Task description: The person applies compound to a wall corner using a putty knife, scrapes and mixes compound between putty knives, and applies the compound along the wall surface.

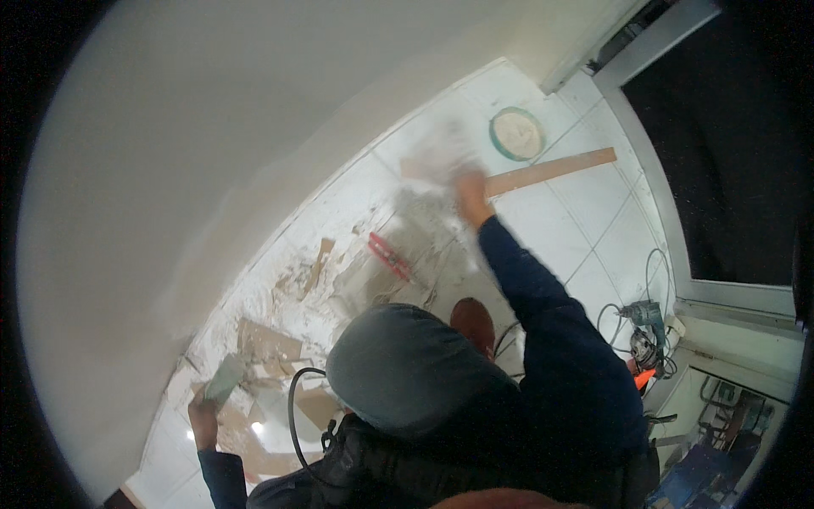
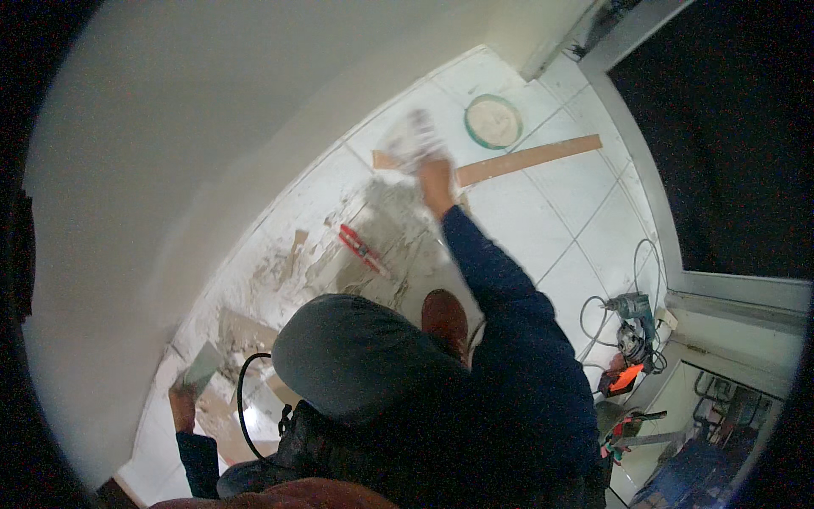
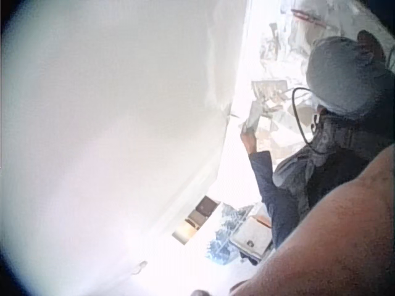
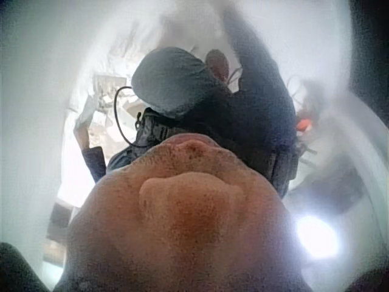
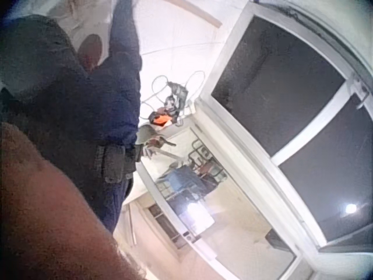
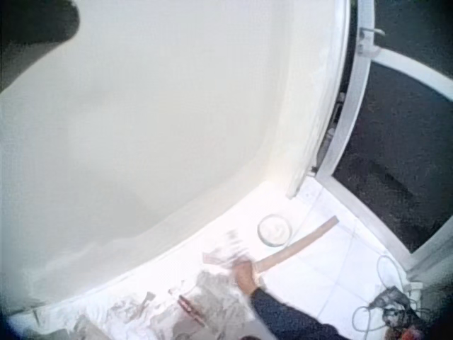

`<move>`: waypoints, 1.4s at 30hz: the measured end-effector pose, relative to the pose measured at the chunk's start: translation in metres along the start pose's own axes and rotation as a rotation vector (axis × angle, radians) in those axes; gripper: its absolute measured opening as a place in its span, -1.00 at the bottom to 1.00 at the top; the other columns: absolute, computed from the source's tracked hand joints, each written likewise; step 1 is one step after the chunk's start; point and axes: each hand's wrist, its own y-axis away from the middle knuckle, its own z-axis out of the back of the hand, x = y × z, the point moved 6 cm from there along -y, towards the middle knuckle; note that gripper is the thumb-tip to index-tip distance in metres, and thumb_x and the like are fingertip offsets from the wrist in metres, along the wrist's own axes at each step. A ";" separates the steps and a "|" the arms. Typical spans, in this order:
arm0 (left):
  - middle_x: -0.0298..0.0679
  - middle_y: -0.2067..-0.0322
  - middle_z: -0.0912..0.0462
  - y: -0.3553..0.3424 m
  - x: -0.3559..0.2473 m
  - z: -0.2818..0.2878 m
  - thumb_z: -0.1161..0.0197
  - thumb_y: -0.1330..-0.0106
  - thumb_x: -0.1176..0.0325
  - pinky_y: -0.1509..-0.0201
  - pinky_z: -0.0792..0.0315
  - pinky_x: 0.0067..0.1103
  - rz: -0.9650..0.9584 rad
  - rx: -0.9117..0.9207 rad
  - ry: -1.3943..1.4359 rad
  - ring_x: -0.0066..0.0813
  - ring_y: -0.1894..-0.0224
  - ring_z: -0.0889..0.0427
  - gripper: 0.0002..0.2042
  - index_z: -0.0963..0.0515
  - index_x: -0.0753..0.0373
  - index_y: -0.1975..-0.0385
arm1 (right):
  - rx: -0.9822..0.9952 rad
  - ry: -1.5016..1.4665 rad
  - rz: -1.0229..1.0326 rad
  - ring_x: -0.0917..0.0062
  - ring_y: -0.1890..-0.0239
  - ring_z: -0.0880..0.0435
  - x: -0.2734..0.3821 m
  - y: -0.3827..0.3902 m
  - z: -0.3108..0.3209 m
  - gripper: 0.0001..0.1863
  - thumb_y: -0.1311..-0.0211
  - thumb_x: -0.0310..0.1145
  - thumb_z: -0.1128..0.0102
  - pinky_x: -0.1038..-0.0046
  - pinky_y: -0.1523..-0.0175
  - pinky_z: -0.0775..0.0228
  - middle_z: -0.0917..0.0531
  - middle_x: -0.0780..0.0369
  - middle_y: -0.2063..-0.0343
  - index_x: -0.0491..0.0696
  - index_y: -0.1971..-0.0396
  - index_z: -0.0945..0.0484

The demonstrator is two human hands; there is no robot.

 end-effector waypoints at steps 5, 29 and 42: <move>-0.21 0.25 -0.55 0.064 0.093 0.015 -0.01 -0.06 0.58 0.15 -0.41 -0.59 0.266 -0.246 0.352 -0.43 0.20 -0.51 -0.60 -0.40 0.40 0.01 | -0.106 -0.391 -0.179 0.46 0.51 -0.51 -0.082 -0.122 0.159 -0.85 -0.05 -0.36 -0.06 0.39 0.40 -0.37 -0.53 0.24 0.54 -0.12 0.45 -0.51; -0.29 0.35 -0.53 0.126 -0.054 -0.059 -0.20 0.02 0.50 0.32 -0.51 -0.54 0.359 -0.071 0.662 -0.47 0.36 -0.54 -0.59 -0.43 0.32 0.08 | 0.516 -0.227 0.680 0.26 0.25 -0.53 0.088 -0.075 0.044 -0.74 -0.03 -0.48 0.01 0.41 0.09 -0.37 -0.56 0.04 0.31 -0.17 0.22 -0.48; -0.26 0.28 -0.56 0.065 -0.060 -0.002 -0.09 -0.10 0.49 0.17 -0.38 -0.66 0.093 -0.037 0.314 -0.57 0.27 -0.51 -0.65 -0.44 0.36 0.07 | 0.268 -0.208 0.330 0.26 0.32 -0.55 0.151 0.011 0.037 -0.77 -0.06 -0.42 -0.07 0.36 0.18 -0.41 -0.55 0.07 0.45 -0.22 0.28 -0.44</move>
